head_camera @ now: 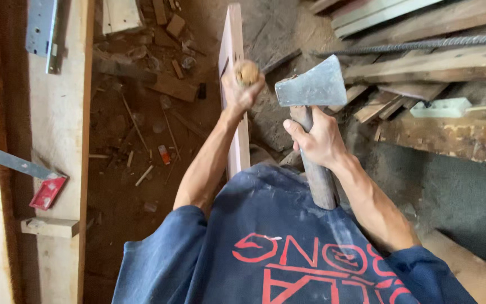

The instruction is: The person uses a small axe to repeatedly strike a wooden mallet held against a long plank, chipping away material along a marked line. The plank remains stationary on the floor while the person stands and works from above.

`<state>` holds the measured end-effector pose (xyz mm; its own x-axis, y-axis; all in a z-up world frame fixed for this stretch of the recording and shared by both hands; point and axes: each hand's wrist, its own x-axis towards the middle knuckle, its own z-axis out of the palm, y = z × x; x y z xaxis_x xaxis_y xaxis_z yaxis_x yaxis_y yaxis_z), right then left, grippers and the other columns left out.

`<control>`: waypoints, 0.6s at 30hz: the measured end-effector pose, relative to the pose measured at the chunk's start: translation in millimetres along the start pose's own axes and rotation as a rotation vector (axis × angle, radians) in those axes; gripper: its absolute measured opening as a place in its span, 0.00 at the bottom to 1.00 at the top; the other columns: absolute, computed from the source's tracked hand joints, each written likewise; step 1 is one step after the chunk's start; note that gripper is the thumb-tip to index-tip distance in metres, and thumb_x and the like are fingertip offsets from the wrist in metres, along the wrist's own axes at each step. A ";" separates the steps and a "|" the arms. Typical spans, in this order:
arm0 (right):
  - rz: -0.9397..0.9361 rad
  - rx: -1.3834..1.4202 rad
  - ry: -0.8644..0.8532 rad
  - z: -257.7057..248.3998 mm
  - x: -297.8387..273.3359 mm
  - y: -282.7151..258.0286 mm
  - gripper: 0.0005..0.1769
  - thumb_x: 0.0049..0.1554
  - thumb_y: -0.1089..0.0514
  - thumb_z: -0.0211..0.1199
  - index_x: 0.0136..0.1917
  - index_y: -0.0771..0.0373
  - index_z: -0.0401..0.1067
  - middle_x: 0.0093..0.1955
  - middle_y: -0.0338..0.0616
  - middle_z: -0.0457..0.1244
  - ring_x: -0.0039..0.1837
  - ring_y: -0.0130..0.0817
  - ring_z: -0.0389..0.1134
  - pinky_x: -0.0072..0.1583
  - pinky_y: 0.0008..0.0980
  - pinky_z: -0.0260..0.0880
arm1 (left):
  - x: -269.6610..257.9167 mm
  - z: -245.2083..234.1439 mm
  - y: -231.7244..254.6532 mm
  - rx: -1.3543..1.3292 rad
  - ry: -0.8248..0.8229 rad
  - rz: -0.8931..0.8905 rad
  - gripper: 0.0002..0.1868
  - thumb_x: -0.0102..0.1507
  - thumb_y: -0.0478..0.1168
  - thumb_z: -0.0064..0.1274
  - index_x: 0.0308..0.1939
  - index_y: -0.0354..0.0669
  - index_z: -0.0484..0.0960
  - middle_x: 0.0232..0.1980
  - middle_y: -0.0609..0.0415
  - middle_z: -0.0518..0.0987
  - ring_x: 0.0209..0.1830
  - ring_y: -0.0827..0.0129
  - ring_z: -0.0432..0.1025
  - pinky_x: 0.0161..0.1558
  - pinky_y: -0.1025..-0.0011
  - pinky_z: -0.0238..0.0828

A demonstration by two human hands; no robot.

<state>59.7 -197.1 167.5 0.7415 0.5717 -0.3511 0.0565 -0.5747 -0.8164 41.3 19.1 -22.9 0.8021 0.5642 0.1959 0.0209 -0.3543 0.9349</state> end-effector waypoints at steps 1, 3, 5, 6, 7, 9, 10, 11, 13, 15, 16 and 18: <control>-0.045 0.025 0.015 -5.0 1.7 -4.6 0.28 0.59 0.48 0.62 0.64 0.71 0.66 0.37 0.46 0.68 0.30 0.34 0.72 0.34 0.34 0.73 | 4.0 0.0 1.7 0.049 0.001 0.042 0.12 0.55 0.40 0.62 0.41 0.42 0.80 0.34 0.52 0.84 0.29 0.69 0.80 0.34 0.71 0.84; -0.139 0.038 -0.011 -13.4 3.0 -16.4 0.23 0.62 0.47 0.61 0.56 0.71 0.66 0.35 0.45 0.66 0.31 0.33 0.72 0.33 0.32 0.73 | 7.6 0.6 2.3 -0.018 -0.001 -0.079 0.13 0.56 0.40 0.62 0.42 0.42 0.79 0.33 0.51 0.83 0.27 0.70 0.79 0.31 0.71 0.84; -0.268 0.045 0.024 -15.9 2.7 -29.9 0.23 0.65 0.47 0.59 0.54 0.72 0.66 0.34 0.44 0.65 0.32 0.31 0.72 0.33 0.30 0.74 | 3.6 1.5 -2.8 -0.051 -0.005 -0.105 0.14 0.56 0.40 0.62 0.43 0.41 0.79 0.33 0.51 0.83 0.28 0.69 0.80 0.32 0.69 0.84; -0.356 0.043 0.071 -14.8 4.1 -36.3 0.23 0.66 0.48 0.58 0.56 0.73 0.65 0.35 0.42 0.66 0.33 0.31 0.72 0.33 0.30 0.74 | 0.0 1.7 -6.8 -0.051 -0.004 -0.069 0.14 0.57 0.40 0.63 0.43 0.40 0.79 0.34 0.51 0.84 0.29 0.68 0.80 0.34 0.68 0.83; -0.448 0.038 0.119 -10.8 9.2 -42.2 0.23 0.67 0.48 0.57 0.57 0.74 0.64 0.36 0.41 0.66 0.33 0.30 0.72 0.34 0.29 0.74 | -2.5 2.0 -11.8 -0.052 0.001 -0.028 0.14 0.58 0.40 0.63 0.44 0.39 0.79 0.34 0.51 0.85 0.31 0.68 0.81 0.36 0.67 0.83; -0.358 -0.102 0.177 9.2 24.0 -47.1 0.18 0.68 0.50 0.57 0.49 0.69 0.68 0.34 0.44 0.65 0.31 0.35 0.68 0.32 0.33 0.70 | -11.2 3.5 -20.6 -0.032 -0.005 0.005 0.14 0.59 0.41 0.63 0.45 0.40 0.79 0.36 0.52 0.85 0.31 0.68 0.81 0.35 0.69 0.84; -0.310 -0.171 0.204 19.0 28.0 -45.0 0.18 0.69 0.51 0.57 0.44 0.67 0.71 0.33 0.45 0.65 0.30 0.38 0.66 0.31 0.34 0.68 | -17.0 4.5 -23.1 -0.022 -0.008 0.020 0.15 0.60 0.42 0.63 0.45 0.40 0.79 0.37 0.53 0.85 0.31 0.69 0.82 0.35 0.70 0.84; -0.200 -0.236 0.085 28.8 35.0 -42.1 0.15 0.68 0.52 0.56 0.48 0.68 0.67 0.33 0.46 0.65 0.29 0.38 0.66 0.30 0.34 0.69 | -16.7 5.3 -24.8 -0.009 -0.003 0.069 0.16 0.58 0.41 0.64 0.45 0.40 0.79 0.37 0.52 0.85 0.32 0.67 0.81 0.36 0.69 0.84; 0.023 -0.358 -0.159 40.5 38.7 -33.0 0.16 0.65 0.54 0.55 0.57 0.71 0.61 0.34 0.46 0.65 0.28 0.39 0.67 0.29 0.33 0.71 | -18.2 3.3 -20.9 0.021 0.006 0.165 0.18 0.54 0.40 0.65 0.45 0.38 0.80 0.37 0.49 0.84 0.34 0.64 0.81 0.39 0.67 0.82; 0.100 -0.196 -0.236 33.3 29.2 -26.9 0.16 0.64 0.52 0.56 0.52 0.69 0.63 0.35 0.46 0.65 0.28 0.35 0.69 0.30 0.30 0.73 | -14.0 -2.3 -9.9 -0.079 -0.007 0.096 0.17 0.56 0.39 0.65 0.46 0.38 0.81 0.39 0.48 0.84 0.38 0.63 0.80 0.44 0.65 0.80; 0.136 -0.116 -0.273 24.6 25.3 -28.9 0.16 0.63 0.51 0.57 0.50 0.67 0.64 0.36 0.46 0.65 0.29 0.33 0.70 0.31 0.28 0.74 | -8.1 -5.2 -3.8 -0.131 -0.014 0.064 0.17 0.57 0.38 0.66 0.47 0.38 0.81 0.39 0.47 0.84 0.40 0.62 0.79 0.46 0.65 0.79; -0.034 -0.101 -0.130 3.2 12.6 -40.5 0.17 0.62 0.50 0.59 0.46 0.69 0.64 0.35 0.48 0.65 0.28 0.35 0.69 0.28 0.29 0.74 | -7.1 -6.3 7.3 -0.073 -0.095 -0.097 0.20 0.54 0.41 0.68 0.47 0.41 0.80 0.40 0.51 0.84 0.39 0.66 0.79 0.45 0.68 0.80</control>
<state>64.6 -164.8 194.7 0.6453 0.6593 -0.3858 0.1524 -0.6060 -0.7808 32.0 17.1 -15.6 0.8514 0.5188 0.0776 0.0605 -0.2440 0.9679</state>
